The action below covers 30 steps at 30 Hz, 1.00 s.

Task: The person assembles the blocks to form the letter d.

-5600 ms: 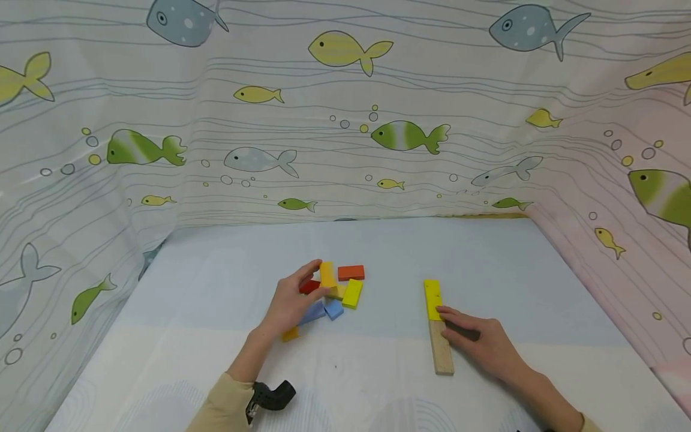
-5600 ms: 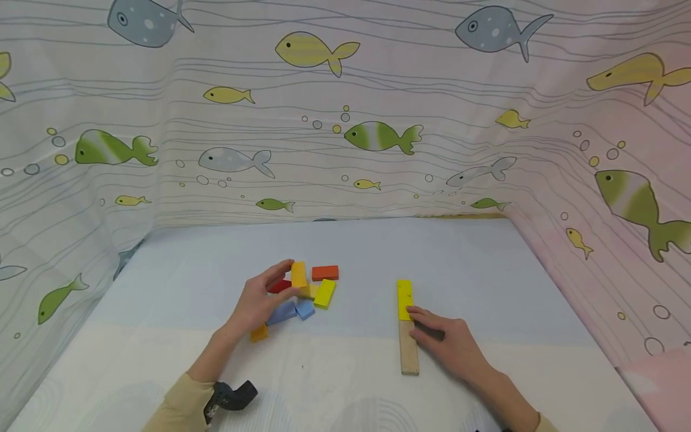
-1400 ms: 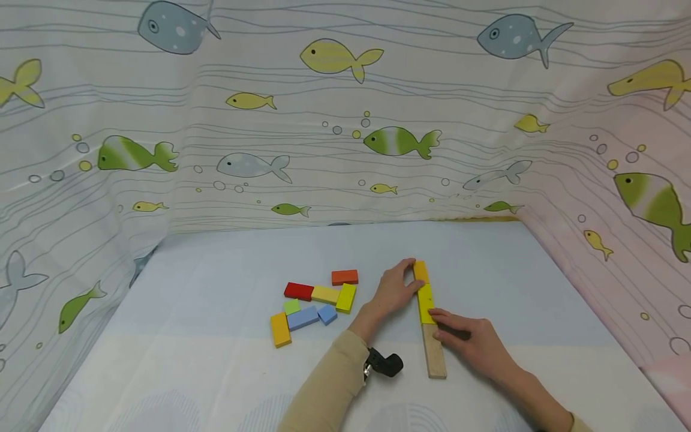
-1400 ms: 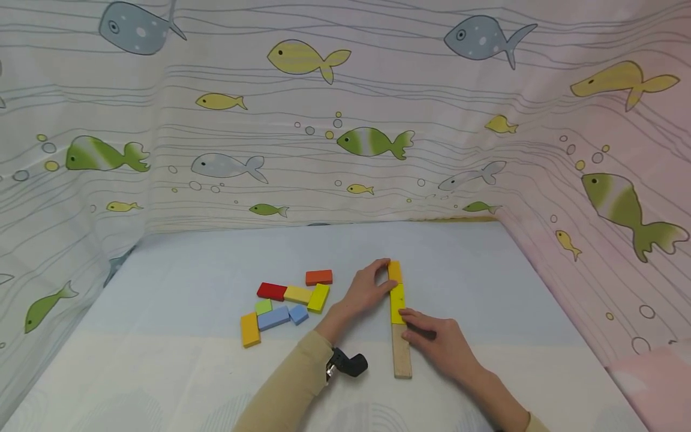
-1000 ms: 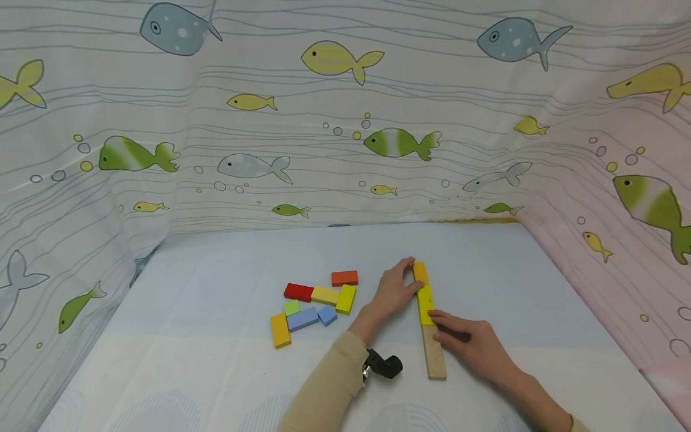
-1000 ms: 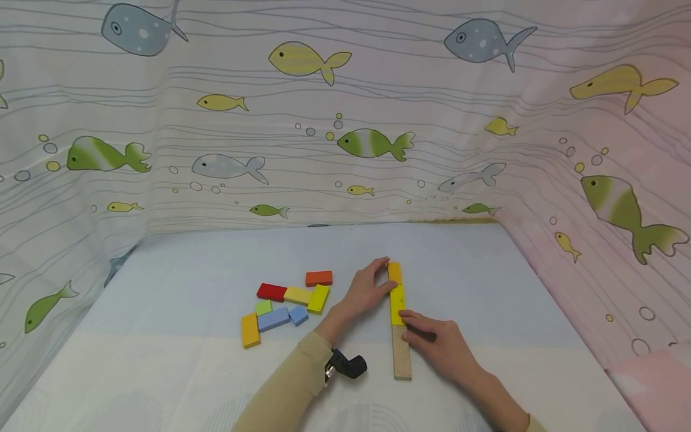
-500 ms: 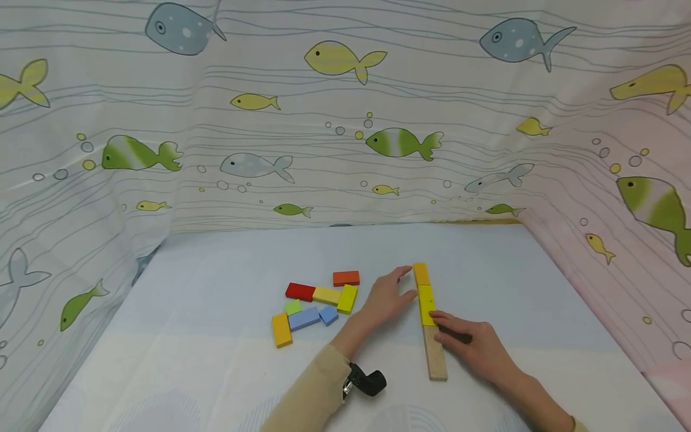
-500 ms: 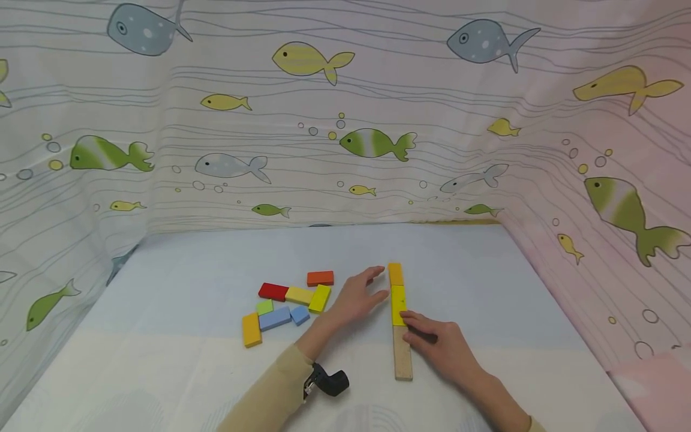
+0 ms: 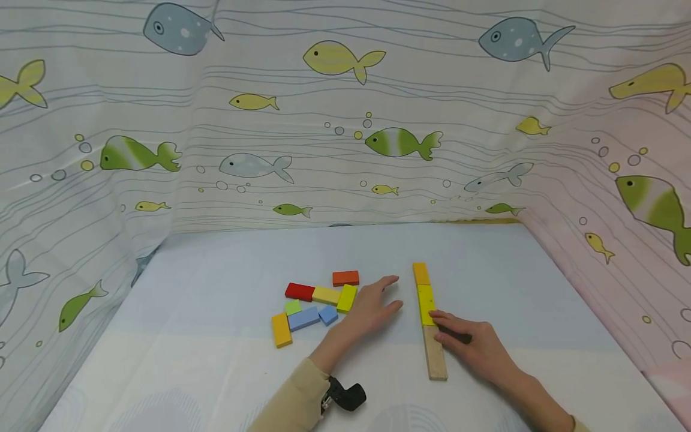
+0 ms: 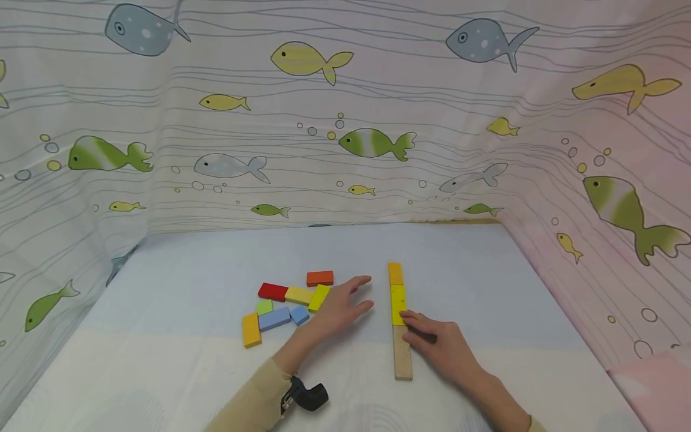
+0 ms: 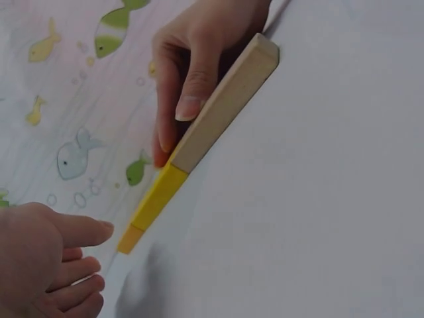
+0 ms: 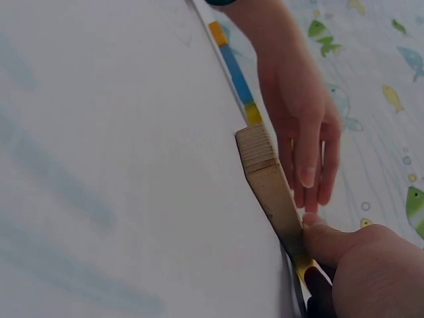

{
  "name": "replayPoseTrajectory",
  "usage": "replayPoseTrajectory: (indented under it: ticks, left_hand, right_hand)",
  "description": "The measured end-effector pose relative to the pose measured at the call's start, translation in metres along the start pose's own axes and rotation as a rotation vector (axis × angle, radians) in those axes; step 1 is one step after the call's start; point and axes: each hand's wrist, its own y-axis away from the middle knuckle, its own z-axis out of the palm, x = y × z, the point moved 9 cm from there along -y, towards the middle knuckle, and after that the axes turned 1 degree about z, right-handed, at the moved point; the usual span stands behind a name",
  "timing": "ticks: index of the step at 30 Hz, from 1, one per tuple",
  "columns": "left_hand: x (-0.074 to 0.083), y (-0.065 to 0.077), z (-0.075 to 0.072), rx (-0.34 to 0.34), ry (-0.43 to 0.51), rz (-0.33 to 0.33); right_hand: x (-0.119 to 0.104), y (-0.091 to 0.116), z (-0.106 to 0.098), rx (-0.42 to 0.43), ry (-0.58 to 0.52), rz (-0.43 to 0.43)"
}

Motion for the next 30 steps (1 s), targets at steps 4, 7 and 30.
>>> replayPoseTrajectory:
  ticks: [4, 7, 30]
  left_hand:
    - [-0.002, 0.009, -0.005, -0.014, -0.003, 0.004]
    - [-0.002, 0.016, -0.01, -0.021, 0.007, -0.007]
    - [-0.028, 0.069, -0.057, 0.063, 0.003, 0.002]
  right_hand:
    - [0.001, 0.0, 0.0, -0.001, 0.005, 0.006]
    - [0.001, 0.0, 0.0, -0.006, 0.006, 0.012]
    - [0.001, 0.001, -0.002, 0.015, -0.016, -0.009]
